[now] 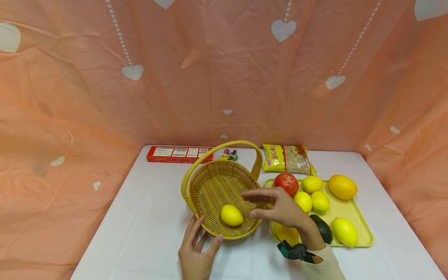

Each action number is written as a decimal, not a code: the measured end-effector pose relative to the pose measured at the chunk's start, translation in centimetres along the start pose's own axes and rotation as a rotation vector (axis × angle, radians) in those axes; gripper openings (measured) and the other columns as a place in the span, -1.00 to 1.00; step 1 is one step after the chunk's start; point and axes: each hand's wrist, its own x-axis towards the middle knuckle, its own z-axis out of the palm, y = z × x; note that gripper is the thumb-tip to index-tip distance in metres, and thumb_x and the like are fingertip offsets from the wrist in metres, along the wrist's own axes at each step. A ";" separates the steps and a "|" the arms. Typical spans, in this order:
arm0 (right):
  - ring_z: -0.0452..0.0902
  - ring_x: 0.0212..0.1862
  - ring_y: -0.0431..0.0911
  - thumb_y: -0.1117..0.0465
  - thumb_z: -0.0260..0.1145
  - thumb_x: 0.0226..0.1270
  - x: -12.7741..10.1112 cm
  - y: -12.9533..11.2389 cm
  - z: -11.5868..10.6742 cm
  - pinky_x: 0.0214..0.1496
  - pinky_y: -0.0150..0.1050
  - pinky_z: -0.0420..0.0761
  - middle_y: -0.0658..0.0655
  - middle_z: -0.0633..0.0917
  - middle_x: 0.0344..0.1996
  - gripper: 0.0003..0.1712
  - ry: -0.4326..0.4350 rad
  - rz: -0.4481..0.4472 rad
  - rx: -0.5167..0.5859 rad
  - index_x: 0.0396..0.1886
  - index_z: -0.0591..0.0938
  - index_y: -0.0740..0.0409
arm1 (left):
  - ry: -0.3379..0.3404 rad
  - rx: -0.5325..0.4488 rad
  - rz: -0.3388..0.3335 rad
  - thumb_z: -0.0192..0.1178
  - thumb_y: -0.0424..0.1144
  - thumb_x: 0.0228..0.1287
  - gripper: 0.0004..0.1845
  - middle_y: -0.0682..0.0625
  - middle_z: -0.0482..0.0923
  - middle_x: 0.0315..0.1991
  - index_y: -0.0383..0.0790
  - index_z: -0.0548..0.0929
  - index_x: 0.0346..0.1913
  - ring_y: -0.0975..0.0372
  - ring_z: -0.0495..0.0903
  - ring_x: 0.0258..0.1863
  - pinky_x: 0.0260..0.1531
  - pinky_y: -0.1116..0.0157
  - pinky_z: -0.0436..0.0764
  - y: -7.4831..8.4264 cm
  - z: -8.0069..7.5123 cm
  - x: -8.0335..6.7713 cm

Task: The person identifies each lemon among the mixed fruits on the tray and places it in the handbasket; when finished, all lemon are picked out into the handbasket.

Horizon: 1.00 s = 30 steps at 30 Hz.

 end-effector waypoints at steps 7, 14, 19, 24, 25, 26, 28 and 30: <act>0.73 0.32 -0.13 0.58 0.31 0.49 -4.6 0.8 -3.5 0.36 -0.21 0.77 0.34 0.74 0.32 -0.49 0.121 -0.035 0.088 0.40 0.63 0.43 | 0.003 0.021 -0.020 0.64 -0.56 0.08 -0.20 -0.19 0.35 0.62 -0.31 0.64 0.45 0.48 0.53 0.37 0.28 0.50 0.67 0.0 -0.2 0.0; 0.76 0.27 -0.18 0.65 0.21 0.52 -10.4 1.4 -6.4 0.32 -0.38 0.75 0.00 0.80 0.28 -0.50 0.293 0.012 0.095 0.41 0.54 0.58 | 0.000 0.019 -0.024 0.63 -0.57 0.09 -0.20 -0.20 0.33 0.63 -0.32 0.63 0.45 0.49 0.51 0.38 0.28 0.49 0.67 0.2 -0.1 0.0; 0.78 0.22 -0.21 0.69 0.18 0.52 -14.7 1.8 -8.0 0.22 -0.40 0.79 -0.04 0.83 0.24 -0.51 0.413 0.076 0.054 0.40 0.54 0.60 | -0.002 0.018 -0.028 0.63 -0.56 0.09 -0.20 -0.21 0.32 0.63 -0.31 0.63 0.45 0.34 0.51 0.43 0.29 0.48 0.67 0.2 -0.1 0.0; 0.79 0.19 -0.27 0.66 0.23 0.52 -18.7 1.9 -9.4 0.12 -0.41 0.81 -0.10 0.84 0.20 -0.50 0.538 0.174 0.042 0.41 0.57 0.54 | -0.007 0.011 -0.033 0.64 -0.55 0.09 -0.20 -0.21 0.31 0.64 -0.31 0.63 0.46 0.06 0.47 0.52 0.30 0.47 0.67 0.2 0.0 0.0; 0.79 0.17 -0.30 0.63 0.26 0.53 -19.4 1.9 -9.7 0.10 -0.43 0.82 -0.13 0.84 0.19 -0.50 0.561 0.210 0.020 0.42 0.59 0.50 | -0.008 0.011 -0.032 0.64 -0.54 0.09 -0.20 -0.21 0.31 0.64 -0.32 0.63 0.46 0.01 0.46 0.53 0.30 0.47 0.67 0.2 0.0 0.0; 0.79 0.16 -0.32 0.60 0.28 0.54 -20.1 2.0 -9.9 0.08 -0.44 0.82 -0.16 0.84 0.18 -0.50 0.579 0.246 -0.007 0.42 0.60 0.47 | -0.008 0.011 -0.029 0.64 -0.54 0.09 -0.20 -0.22 0.31 0.64 -0.32 0.63 0.45 -0.03 0.45 0.53 0.30 0.46 0.67 0.2 0.0 0.0; 0.76 0.13 -0.44 0.49 0.35 0.56 -21.3 2.1 -10.2 0.02 -0.52 0.80 -0.27 0.83 0.15 -0.51 0.606 0.348 -0.112 0.43 0.62 0.40 | -0.008 0.013 -0.024 0.64 -0.54 0.09 -0.20 -0.23 0.31 0.64 -0.33 0.62 0.45 -0.07 0.43 0.54 0.30 0.46 0.67 0.2 0.0 0.0; 0.69 0.09 -0.57 0.35 0.41 0.58 -22.2 2.2 -10.5 -0.04 -0.58 0.77 -0.40 0.80 0.11 -0.50 0.611 0.459 -0.215 0.43 0.63 0.37 | -0.007 0.015 -0.020 0.64 -0.55 0.09 -0.21 -0.24 0.31 0.64 -0.33 0.62 0.45 -0.08 0.43 0.54 0.30 0.46 0.67 0.2 0.0 0.0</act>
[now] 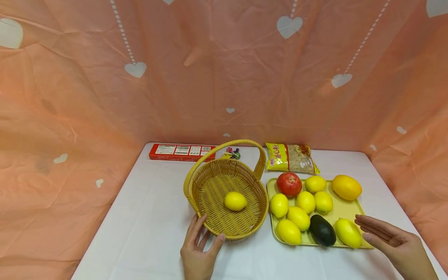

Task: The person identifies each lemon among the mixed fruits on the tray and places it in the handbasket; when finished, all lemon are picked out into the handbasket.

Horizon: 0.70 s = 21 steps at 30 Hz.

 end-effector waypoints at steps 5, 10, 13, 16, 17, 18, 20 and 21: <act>0.58 0.03 -0.71 0.08 0.51 0.55 -0.2 1.1 -0.3 -0.12 -0.65 0.72 -0.61 0.68 0.04 -0.32 -0.028 0.184 -0.128 0.48 0.59 0.38 | 0.003 0.002 -0.001 0.63 -0.55 0.10 -0.21 -0.23 0.31 0.64 -0.32 0.63 0.45 -0.08 0.43 0.54 0.30 0.46 0.67 -0.1 0.0 0.0; 0.55 0.01 -0.74 0.07 0.58 0.47 0.1 1.8 0.9 -0.10 -0.67 0.71 -0.67 0.62 0.03 -0.20 -0.020 0.204 -0.125 0.50 0.53 0.45 | 0.000 0.006 -0.003 0.63 -0.55 0.10 -0.21 -0.23 0.30 0.64 -0.32 0.63 0.45 -0.11 0.42 0.54 0.30 0.48 0.66 0.0 0.0 0.0; 0.48 0.01 -0.81 0.07 0.60 0.44 0.4 2.1 1.7 -0.09 -0.71 0.68 -0.71 0.58 0.02 -0.18 0.017 0.172 -0.132 0.49 0.54 0.46 | -0.001 0.006 -0.008 0.63 -0.54 0.11 -0.21 -0.22 0.30 0.64 -0.31 0.63 0.45 -0.11 0.42 0.55 0.30 0.48 0.66 0.0 0.0 0.0; 0.44 -0.02 -0.83 0.04 0.62 0.42 0.7 2.4 2.2 -0.11 -0.76 0.64 -0.74 0.54 -0.01 -0.17 0.046 0.165 -0.149 0.49 0.55 0.43 | -0.003 0.002 -0.014 0.63 -0.54 0.11 -0.21 -0.21 0.30 0.64 -0.30 0.63 0.46 -0.09 0.42 0.55 0.30 0.48 0.66 0.0 0.0 0.0; 0.43 -0.03 -0.83 0.03 0.62 0.42 0.8 2.5 2.3 -0.11 -0.77 0.63 -0.73 0.54 -0.01 -0.17 0.055 0.159 -0.165 0.48 0.56 0.42 | -0.002 0.000 -0.016 0.63 -0.54 0.11 -0.21 -0.21 0.30 0.64 -0.30 0.63 0.46 -0.09 0.42 0.55 0.30 0.48 0.66 0.0 0.0 0.0; 0.44 -0.04 -0.82 0.01 0.62 0.42 0.9 2.5 2.4 -0.13 -0.76 0.63 -0.74 0.52 -0.02 -0.18 0.064 0.161 -0.180 0.48 0.57 0.40 | -0.001 0.000 -0.017 0.63 -0.54 0.11 -0.21 -0.21 0.30 0.65 -0.30 0.63 0.46 -0.08 0.43 0.54 0.30 0.48 0.66 0.0 0.0 0.0; 0.44 -0.07 -0.80 -0.04 0.61 0.41 1.0 2.4 2.4 -0.15 -0.76 0.62 -0.74 0.49 -0.04 -0.15 0.073 0.184 -0.202 0.50 0.57 0.37 | 0.001 -0.002 -0.020 0.63 -0.54 0.11 -0.21 -0.21 0.30 0.65 -0.30 0.63 0.45 -0.06 0.43 0.54 0.30 0.48 0.67 0.1 0.0 0.0; 0.42 -0.09 -0.80 -0.09 0.61 0.41 1.1 2.3 2.4 -0.17 -0.76 0.62 -0.76 0.47 -0.06 -0.13 0.075 0.199 -0.219 0.51 0.57 0.34 | 0.001 -0.003 -0.021 0.63 -0.55 0.11 -0.21 -0.21 0.30 0.65 -0.30 0.63 0.45 -0.05 0.43 0.54 0.30 0.48 0.67 0.1 0.0 0.0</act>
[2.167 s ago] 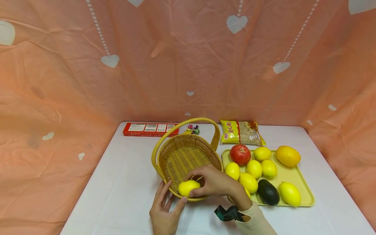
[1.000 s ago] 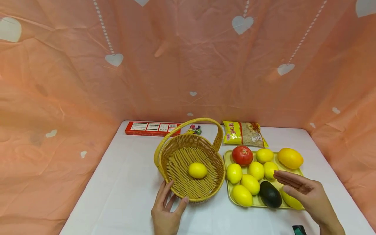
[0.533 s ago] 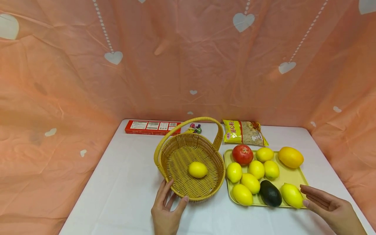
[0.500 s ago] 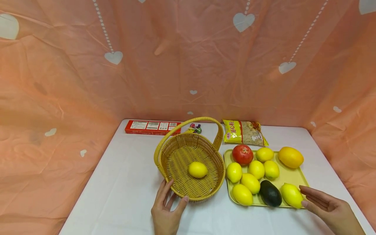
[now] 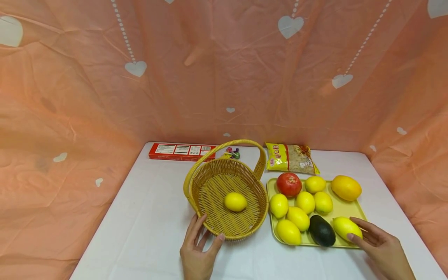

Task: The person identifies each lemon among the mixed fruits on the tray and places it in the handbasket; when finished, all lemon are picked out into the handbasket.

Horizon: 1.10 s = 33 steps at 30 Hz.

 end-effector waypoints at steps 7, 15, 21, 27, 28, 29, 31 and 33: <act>0.46 -0.09 -0.79 0.01 0.59 0.45 -0.3 -1.9 -0.6 -0.19 -0.76 0.61 -0.78 0.50 -0.05 -0.24 0.045 -0.083 -0.010 0.46 0.60 0.37 | -0.002 0.004 -0.001 0.63 -0.54 0.10 -0.21 -0.21 0.30 0.65 -0.31 0.63 0.45 -0.09 0.42 0.55 0.30 0.48 0.66 0.1 0.0 0.0; 0.66 0.10 -0.55 0.38 0.51 0.47 0.8 -6.7 0.0 0.04 -0.65 0.71 -0.47 0.73 0.14 -0.44 -0.077 -0.379 0.133 0.42 0.64 0.34 | -0.003 0.007 -0.005 0.64 -0.54 0.09 -0.21 -0.23 0.30 0.65 -0.32 0.63 0.45 -0.14 0.40 0.56 0.30 0.49 0.66 0.1 -0.1 0.0; 0.73 0.16 -0.36 0.54 0.45 0.42 2.0 -11.2 1.4 0.17 -0.53 0.75 -0.28 0.75 0.24 -0.44 -0.277 -0.600 0.207 0.40 0.65 0.34 | 0.001 0.009 -0.016 0.64 -0.53 0.11 -0.22 -0.21 0.30 0.65 -0.31 0.64 0.45 -0.11 0.42 0.55 0.29 0.49 0.67 0.1 0.1 -0.2; 0.74 0.19 -0.24 0.52 0.48 0.40 3.0 -14.4 3.8 0.26 -0.46 0.75 -0.12 0.76 0.28 -0.43 -0.408 -0.697 0.263 0.38 0.70 0.22 | 0.000 0.009 -0.011 0.64 -0.51 0.12 -0.23 -0.19 0.31 0.64 -0.29 0.64 0.44 -0.10 0.43 0.54 0.29 0.49 0.67 0.1 0.0 -0.1; 0.74 0.19 -0.23 0.51 0.48 0.40 3.2 -14.8 4.4 0.27 -0.44 0.75 -0.09 0.77 0.28 -0.44 -0.432 -0.707 0.271 0.37 0.70 0.20 | -0.001 0.009 -0.007 0.64 -0.51 0.12 -0.23 -0.19 0.31 0.65 -0.29 0.64 0.45 -0.11 0.43 0.54 0.29 0.49 0.67 0.1 0.0 -0.1; 0.74 0.19 -0.21 0.51 0.48 0.41 3.3 -15.2 4.9 0.27 -0.43 0.76 -0.05 0.77 0.28 -0.44 -0.460 -0.715 0.282 0.37 0.70 0.19 | -0.001 0.009 -0.004 0.64 -0.51 0.12 -0.23 -0.20 0.31 0.65 -0.30 0.64 0.45 -0.13 0.42 0.55 0.29 0.49 0.67 0.0 0.0 -0.1; 0.74 0.20 -0.20 0.47 0.48 0.44 3.5 -15.8 6.1 0.28 -0.41 0.76 0.00 0.76 0.29 -0.46 -0.516 -0.719 0.290 0.38 0.70 0.16 | -0.005 0.009 0.001 0.64 -0.51 0.13 -0.23 -0.21 0.30 0.65 -0.31 0.63 0.45 -0.15 0.42 0.55 0.29 0.49 0.66 0.0 0.0 -0.1; 0.73 0.21 -0.18 0.44 0.48 0.46 3.7 -16.4 7.1 0.28 -0.37 0.77 0.07 0.77 0.28 -0.48 -0.566 -0.724 0.295 0.37 0.71 0.12 | -0.007 0.009 0.004 0.64 -0.50 0.13 -0.23 -0.23 0.29 0.65 -0.32 0.63 0.45 -0.16 0.41 0.55 0.29 0.49 0.66 0.0 -0.1 0.0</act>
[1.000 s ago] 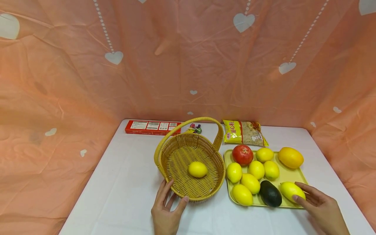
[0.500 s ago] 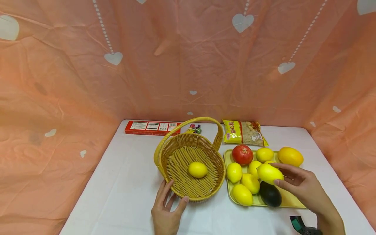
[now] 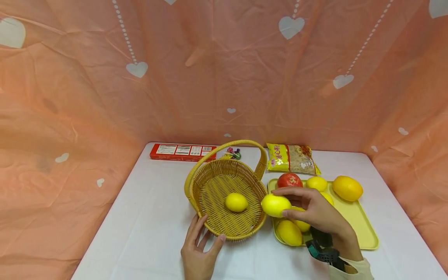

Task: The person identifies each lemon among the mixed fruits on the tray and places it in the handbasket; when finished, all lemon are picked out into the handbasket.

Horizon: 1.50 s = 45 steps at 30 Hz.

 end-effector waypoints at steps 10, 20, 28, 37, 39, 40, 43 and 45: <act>0.72 0.20 -0.17 0.29 0.51 0.50 3.3 -0.2 4.4 0.30 -0.35 0.76 0.20 0.77 0.28 -0.54 -0.179 -0.011 0.046 0.35 0.73 0.12 | 0.012 0.003 0.006 0.64 -0.52 0.12 -0.24 -0.24 0.29 0.65 -0.30 0.65 0.44 -0.16 0.41 0.55 0.30 0.47 0.66 -0.2 -0.1 0.1; 0.68 0.17 -0.21 0.19 0.63 0.36 5.5 -0.8 8.9 0.33 -0.25 0.76 -0.10 0.81 0.21 -0.49 -0.236 -0.013 -0.087 0.29 0.78 -0.09 | 0.006 0.018 0.007 0.64 -0.47 0.15 -0.24 -0.23 0.30 0.64 -0.31 0.63 0.45 -0.13 0.42 0.55 0.28 0.48 0.68 -0.2 0.0 0.1; 0.79 0.19 0.05 0.24 0.59 0.42 6.0 -1.4 10.5 0.35 -0.03 0.80 0.14 0.83 0.20 -0.50 -0.167 -0.048 -0.049 0.32 0.76 0.15 | 0.021 0.021 0.027 0.65 -0.49 0.13 -0.25 -0.23 0.34 0.62 -0.28 0.66 0.43 0.20 0.53 0.46 0.25 0.47 0.70 -0.3 0.1 0.0; 0.74 0.31 0.08 0.33 0.49 0.50 3.8 0.2 5.7 0.44 -0.01 0.74 0.38 0.75 0.28 -0.52 -0.071 -0.020 0.148 0.36 0.71 0.29 | 0.005 0.006 0.042 0.64 -0.52 0.11 -0.23 -0.25 0.33 0.62 -0.32 0.64 0.43 0.45 0.51 0.39 0.29 0.46 0.68 -0.3 0.1 0.0; 0.74 0.32 -0.01 0.40 0.44 0.51 3.0 0.7 4.3 0.40 -0.13 0.76 0.36 0.75 0.28 -0.54 -0.031 -0.036 0.179 0.36 0.70 0.33 | 0.005 0.009 0.036 0.64 -0.53 0.10 -0.23 -0.24 0.33 0.62 -0.32 0.64 0.43 0.36 0.52 0.42 0.29 0.46 0.68 -0.3 0.1 0.0; 0.74 0.32 -0.04 0.44 0.41 0.52 2.5 0.9 3.6 0.38 -0.18 0.77 0.32 0.76 0.28 -0.55 -0.014 -0.043 0.197 0.35 0.69 0.36 | 0.004 0.011 0.038 0.63 -0.54 0.10 -0.23 -0.25 0.33 0.62 -0.33 0.64 0.43 0.29 0.52 0.44 0.29 0.46 0.68 -0.3 0.1 0.0; 0.74 0.30 -0.12 0.53 0.34 0.51 1.1 1.4 1.8 0.31 -0.24 0.79 0.15 0.80 0.27 -0.56 0.049 -0.047 0.210 0.34 0.67 0.46 | 0.007 0.021 0.035 0.63 -0.54 0.10 -0.23 -0.26 0.32 0.62 -0.33 0.64 0.43 0.08 0.50 0.48 0.28 0.46 0.69 -0.3 0.1 0.0; 0.75 0.28 -0.16 0.57 0.31 0.51 -0.1 1.8 0.7 0.31 -0.30 0.78 0.06 0.81 0.26 -0.56 0.096 -0.034 0.191 0.33 0.66 0.50 | 0.007 0.023 0.033 0.63 -0.55 0.11 -0.23 -0.26 0.32 0.63 -0.34 0.64 0.43 -0.02 0.48 0.50 0.28 0.46 0.69 -0.3 0.1 0.0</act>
